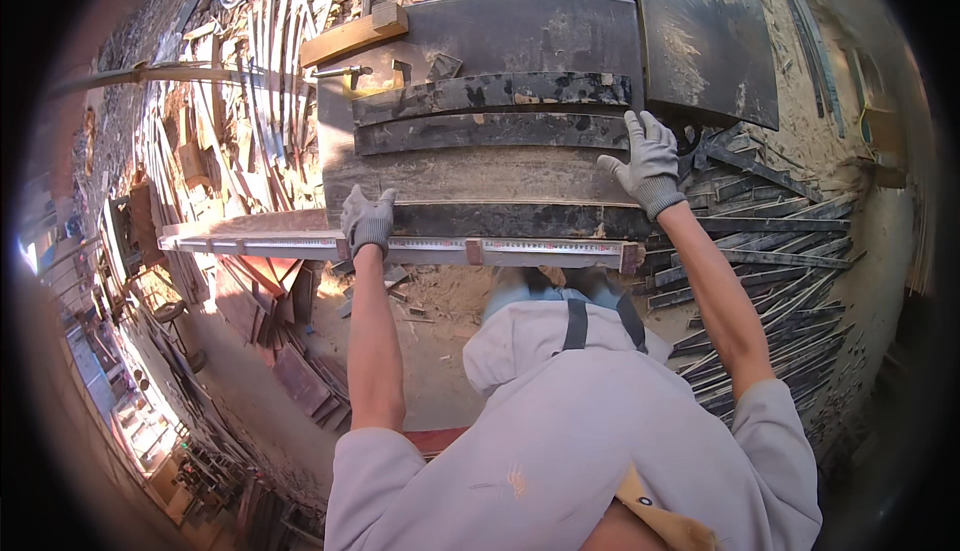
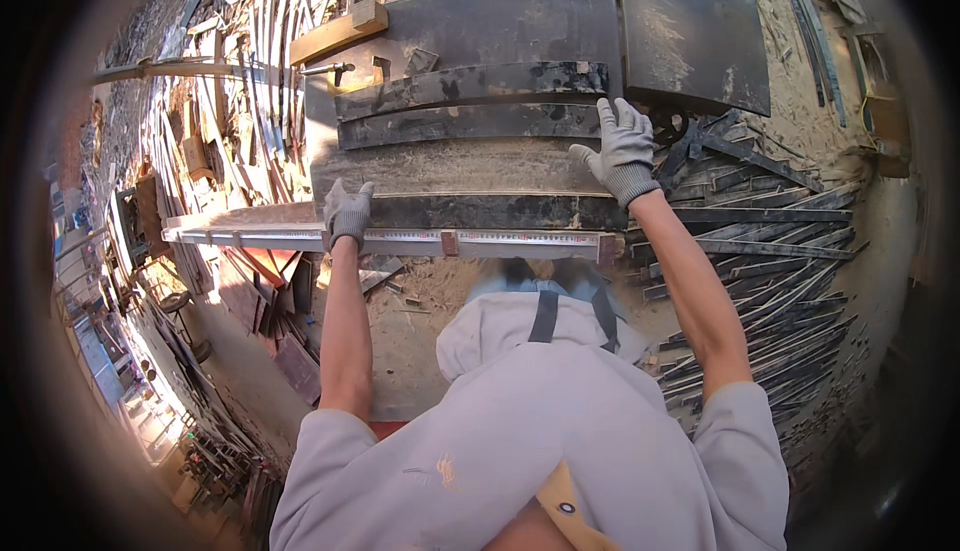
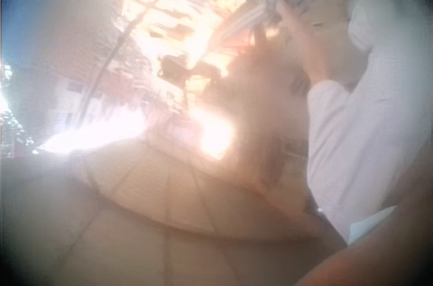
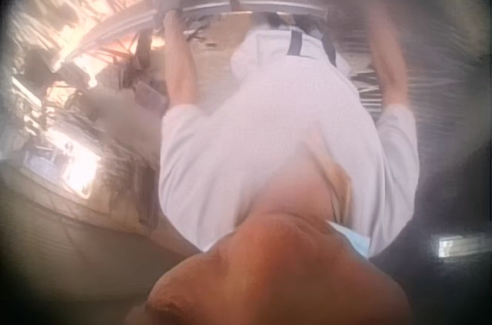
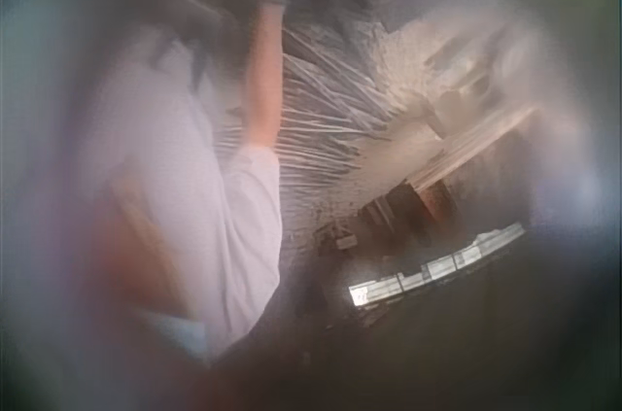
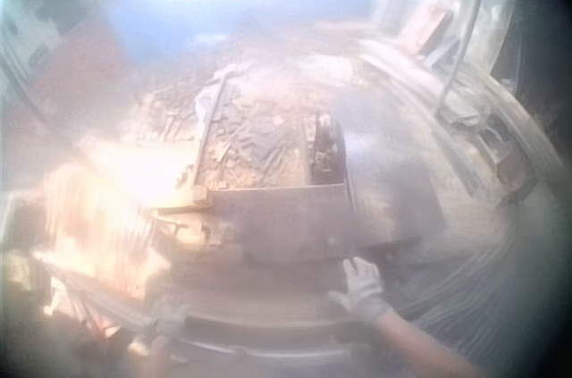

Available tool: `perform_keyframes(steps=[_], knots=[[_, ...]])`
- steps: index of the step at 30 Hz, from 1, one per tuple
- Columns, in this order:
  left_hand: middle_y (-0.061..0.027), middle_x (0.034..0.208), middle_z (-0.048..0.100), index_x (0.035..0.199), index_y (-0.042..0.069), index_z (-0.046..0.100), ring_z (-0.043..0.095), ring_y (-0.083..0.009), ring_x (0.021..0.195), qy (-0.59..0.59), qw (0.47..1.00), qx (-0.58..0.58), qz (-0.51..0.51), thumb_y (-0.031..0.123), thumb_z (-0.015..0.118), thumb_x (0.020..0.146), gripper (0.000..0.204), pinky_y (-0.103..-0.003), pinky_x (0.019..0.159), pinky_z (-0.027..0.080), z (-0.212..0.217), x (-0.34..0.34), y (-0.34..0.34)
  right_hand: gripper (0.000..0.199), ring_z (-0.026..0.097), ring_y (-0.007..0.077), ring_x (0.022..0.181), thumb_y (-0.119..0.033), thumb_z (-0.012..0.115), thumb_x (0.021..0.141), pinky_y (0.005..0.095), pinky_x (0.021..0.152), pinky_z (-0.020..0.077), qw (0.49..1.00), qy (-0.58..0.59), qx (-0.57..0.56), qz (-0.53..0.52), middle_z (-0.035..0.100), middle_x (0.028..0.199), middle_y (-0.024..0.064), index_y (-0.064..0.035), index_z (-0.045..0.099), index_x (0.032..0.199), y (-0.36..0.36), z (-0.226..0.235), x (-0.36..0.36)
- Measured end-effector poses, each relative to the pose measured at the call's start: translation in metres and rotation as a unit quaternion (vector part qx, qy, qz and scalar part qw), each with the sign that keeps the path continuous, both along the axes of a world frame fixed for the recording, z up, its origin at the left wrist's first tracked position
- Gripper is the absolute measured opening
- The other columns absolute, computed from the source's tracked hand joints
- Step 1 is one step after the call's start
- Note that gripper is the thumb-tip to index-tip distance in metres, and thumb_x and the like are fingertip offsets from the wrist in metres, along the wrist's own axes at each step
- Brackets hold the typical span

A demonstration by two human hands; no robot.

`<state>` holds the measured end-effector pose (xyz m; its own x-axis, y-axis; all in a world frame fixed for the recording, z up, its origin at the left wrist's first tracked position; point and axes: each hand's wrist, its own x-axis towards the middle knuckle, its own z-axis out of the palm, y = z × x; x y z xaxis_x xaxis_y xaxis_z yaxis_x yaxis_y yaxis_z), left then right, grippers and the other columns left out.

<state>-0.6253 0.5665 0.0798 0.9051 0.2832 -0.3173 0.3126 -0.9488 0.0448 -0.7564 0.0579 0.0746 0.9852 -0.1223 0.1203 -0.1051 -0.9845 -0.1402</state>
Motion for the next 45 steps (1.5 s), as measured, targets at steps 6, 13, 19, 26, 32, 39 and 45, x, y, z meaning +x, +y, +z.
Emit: perform_keyframes(steps=[6, 13, 19, 26, 32, 39, 45], knots=[[-0.0272, 0.145, 0.066, 0.152, -0.001, 0.056, 0.064, -0.04, 0.134, 0.142, 0.979, -0.134, -0.056, 0.052, 0.085, 0.083, 0.092, -0.044, 0.114, 0.049, -0.011, 0.012, 0.031, 0.1, 0.057, 0.0401, 0.142, -0.066, 0.075, 0.091, 0.0424, 0.118, 0.0451, 0.824, 0.252, 0.401, -0.31, 0.057, 0.153, 0.0306, 0.0065, 0.049, 0.155, 0.001, -0.04, -0.093], [-0.0214, 0.143, 0.067, 0.153, -0.005, 0.054, 0.065, -0.0302, 0.129, 0.045, 0.927, -0.367, -0.057, 0.009, 0.095, 0.074, 0.09, -0.037, 0.11, 0.052, -0.02, 0.001, 0.046, 0.088, 0.064, 0.0231, 0.127, -0.026, 0.097, 0.08, 0.0346, 0.112, 0.0494, 0.833, 0.058, 0.496, -0.237, 0.067, 0.141, 0.0134, -0.0005, 0.055, 0.153, -0.015, 0.043, -0.128], [-0.0075, 0.116, 0.071, 0.146, 0.001, 0.057, 0.071, -0.0157, 0.097, 0.125, 0.739, -0.662, -0.001, 0.018, 0.091, 0.085, 0.072, -0.03, 0.086, 0.059, -0.006, 0.024, 0.046, 0.058, 0.07, 0.0115, 0.1, -0.012, 0.097, 0.079, 0.0278, 0.089, 0.0582, 0.689, 0.015, 0.669, -0.28, 0.075, 0.11, 0.0036, -0.002, 0.067, 0.128, -0.021, 0.159, -0.128], [-0.0035, 0.131, 0.07, 0.155, 0.005, 0.053, 0.066, -0.0129, 0.116, 0.186, 0.7, -0.687, 0.059, 0.017, 0.069, 0.106, 0.053, -0.032, 0.101, 0.054, 0.046, 0.07, -0.016, 0.042, 0.07, 0.0148, 0.109, -0.024, 0.085, 0.093, 0.0272, 0.1, 0.0535, 0.655, -0.035, 0.628, -0.418, 0.076, 0.107, 0.0073, 0.0009, 0.072, 0.124, 0.024, 0.19, -0.166], [-0.0102, 0.158, 0.057, 0.163, 0.01, 0.047, 0.058, -0.026, 0.139, 0.228, 0.637, -0.731, -0.088, 0.044, 0.07, 0.103, 0.073, -0.048, 0.108, 0.052, 0.084, 0.091, -0.063, 0.031, 0.074, 0.014, 0.088, -0.029, 0.074, 0.099, 0.0301, 0.079, 0.0598, 0.542, -0.022, 0.683, -0.489, 0.078, 0.098, 0.0072, 0.0, 0.078, 0.111, 0.039, 0.183, -0.236], [-0.0103, 0.128, 0.07, 0.139, 0.009, 0.064, 0.07, -0.0253, 0.113, 0.191, 0.727, -0.66, -0.013, 0.068, 0.065, 0.101, 0.069, -0.042, 0.09, 0.06, 0.078, 0.071, -0.074, 0.036, 0.075, 0.0191, 0.065, -0.035, 0.06, 0.108, 0.0329, 0.046, 0.0603, 0.419, 0.052, 0.778, -0.465, 0.078, 0.094, 0.0114, -0.0024, 0.071, 0.118, 0.026, 0.15, -0.275], [-0.004, 0.102, 0.076, 0.123, 0.017, 0.069, 0.073, -0.0221, 0.084, 0.168, 0.843, -0.509, 0.053, 0.082, 0.061, 0.094, 0.071, -0.037, 0.063, 0.058, 0.052, 0.047, -0.02, 0.046, 0.069, 0.0207, 0.059, -0.049, 0.056, 0.106, 0.0308, 0.045, 0.056, 0.438, 0.062, 0.802, -0.402, 0.074, 0.086, 0.0077, -0.0061, 0.072, 0.106, 0.015, 0.085, -0.236]])
